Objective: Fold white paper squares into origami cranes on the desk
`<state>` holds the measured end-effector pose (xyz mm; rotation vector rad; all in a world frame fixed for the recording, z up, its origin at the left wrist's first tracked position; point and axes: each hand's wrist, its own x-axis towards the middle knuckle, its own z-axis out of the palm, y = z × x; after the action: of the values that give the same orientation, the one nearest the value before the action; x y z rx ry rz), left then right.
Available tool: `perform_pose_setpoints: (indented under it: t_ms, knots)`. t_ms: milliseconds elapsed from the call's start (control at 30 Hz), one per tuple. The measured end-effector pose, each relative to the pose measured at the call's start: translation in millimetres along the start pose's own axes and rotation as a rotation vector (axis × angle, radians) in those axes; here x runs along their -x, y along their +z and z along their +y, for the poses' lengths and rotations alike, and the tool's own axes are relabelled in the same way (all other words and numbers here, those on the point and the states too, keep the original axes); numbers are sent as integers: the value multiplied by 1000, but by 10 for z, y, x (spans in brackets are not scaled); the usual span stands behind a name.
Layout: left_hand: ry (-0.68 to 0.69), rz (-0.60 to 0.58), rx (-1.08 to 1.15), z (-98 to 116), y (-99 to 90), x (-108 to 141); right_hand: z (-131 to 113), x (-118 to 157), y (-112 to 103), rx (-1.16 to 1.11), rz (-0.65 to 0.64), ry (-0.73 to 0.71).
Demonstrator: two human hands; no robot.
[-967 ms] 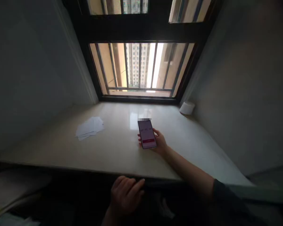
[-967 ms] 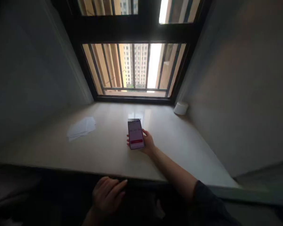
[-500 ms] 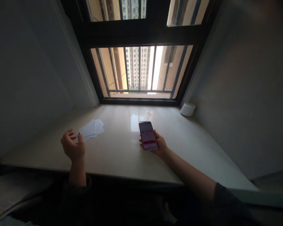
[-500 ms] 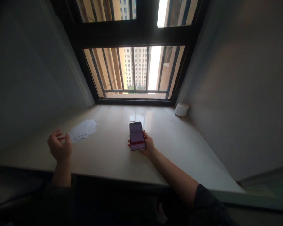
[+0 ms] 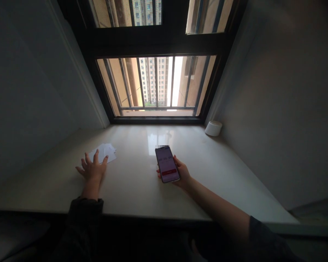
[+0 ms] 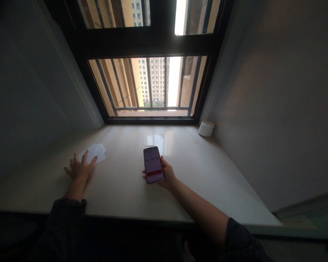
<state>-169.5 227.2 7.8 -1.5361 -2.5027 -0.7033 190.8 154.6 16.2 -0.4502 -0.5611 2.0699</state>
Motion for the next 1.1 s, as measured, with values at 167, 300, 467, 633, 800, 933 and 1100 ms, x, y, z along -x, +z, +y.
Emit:
perform_pose_setpoints:
  t_ms: [167,300,467,633,800,933,1100]
  knots:
    - [-53,-41,-76,-56,51,-69,-14,29,11,13,-20,-1]
    - [-35,-166,-139,-41,37,-75,-22,40,7,12,-35,0]
    - [-29,-244,-156,-46,30,-95,-26,37,3,18,-42,-6]
    - [-13,-189,-110,-81,78,-121,-35,56,17,42,-49,-13]
    - [-15,-161,-92,-83,72,-105,-23,56,91,73,-11,-10]
    - [-14,-147,-85,-141,73,-133,-209,71,127,212,133,-62]
    - [-79,-144,-81,-221,175,-271,-788,544,-171,836,654,-425]
